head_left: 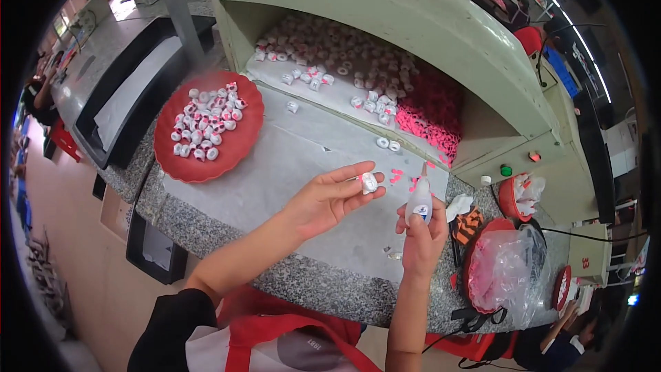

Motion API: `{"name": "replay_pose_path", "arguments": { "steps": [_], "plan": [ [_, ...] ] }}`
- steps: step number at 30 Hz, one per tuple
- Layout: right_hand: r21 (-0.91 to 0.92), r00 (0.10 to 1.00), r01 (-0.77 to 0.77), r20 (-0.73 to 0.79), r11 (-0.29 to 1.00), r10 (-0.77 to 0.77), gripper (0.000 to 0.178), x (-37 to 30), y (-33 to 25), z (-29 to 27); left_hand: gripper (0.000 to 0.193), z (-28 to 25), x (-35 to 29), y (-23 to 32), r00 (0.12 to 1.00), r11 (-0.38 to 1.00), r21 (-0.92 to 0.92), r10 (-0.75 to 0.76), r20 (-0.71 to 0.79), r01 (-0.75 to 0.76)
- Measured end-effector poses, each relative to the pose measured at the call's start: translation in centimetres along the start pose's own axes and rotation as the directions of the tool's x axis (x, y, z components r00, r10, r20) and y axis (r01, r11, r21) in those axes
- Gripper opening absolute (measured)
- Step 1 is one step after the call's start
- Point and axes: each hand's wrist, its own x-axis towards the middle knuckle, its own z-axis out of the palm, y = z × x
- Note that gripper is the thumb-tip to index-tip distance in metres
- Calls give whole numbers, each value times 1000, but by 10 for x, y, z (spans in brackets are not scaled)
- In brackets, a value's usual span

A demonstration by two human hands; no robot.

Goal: Gluing small pink bow accessories onto plastic toy heads at a factory workbench.

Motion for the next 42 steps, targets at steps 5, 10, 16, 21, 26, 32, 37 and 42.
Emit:
{"name": "replay_pose_path", "arguments": {
  "steps": [5,10,16,21,26,32,37,42],
  "plan": [
    [67,992,11,-127,998,-2,40,-12,1,10,42,-6,-12,-9,1000,957,287,29,-7,-26],
    [25,976,20,-217,999,-14,37,-30,-5,7,42,-5,-13,-13,994,952,305,26,-110,9],
    [-500,899,253,-195,828,-393,28,-45,-17,22,36,3,-18,-20,961,646,733,272,38,-212],
    [-642,870,387,15,662,-493,24,-57,-15,12,33,9,-19,-23,886,366,868,435,159,-335],
    [-616,866,440,98,653,-491,24,-57,-10,11,33,12,-20,-21,896,415,854,427,122,-314],
    [-602,801,547,172,582,-574,27,-49,-10,12,34,12,-22,-21,901,430,843,414,132,-322],
    [-601,793,564,204,566,-574,28,-49,-11,12,34,12,-23,-21,901,439,836,411,140,-330],
    [-594,781,583,220,554,-585,29,-49,-9,11,35,13,-23,-21,901,433,838,408,147,-333]
  ]
}}
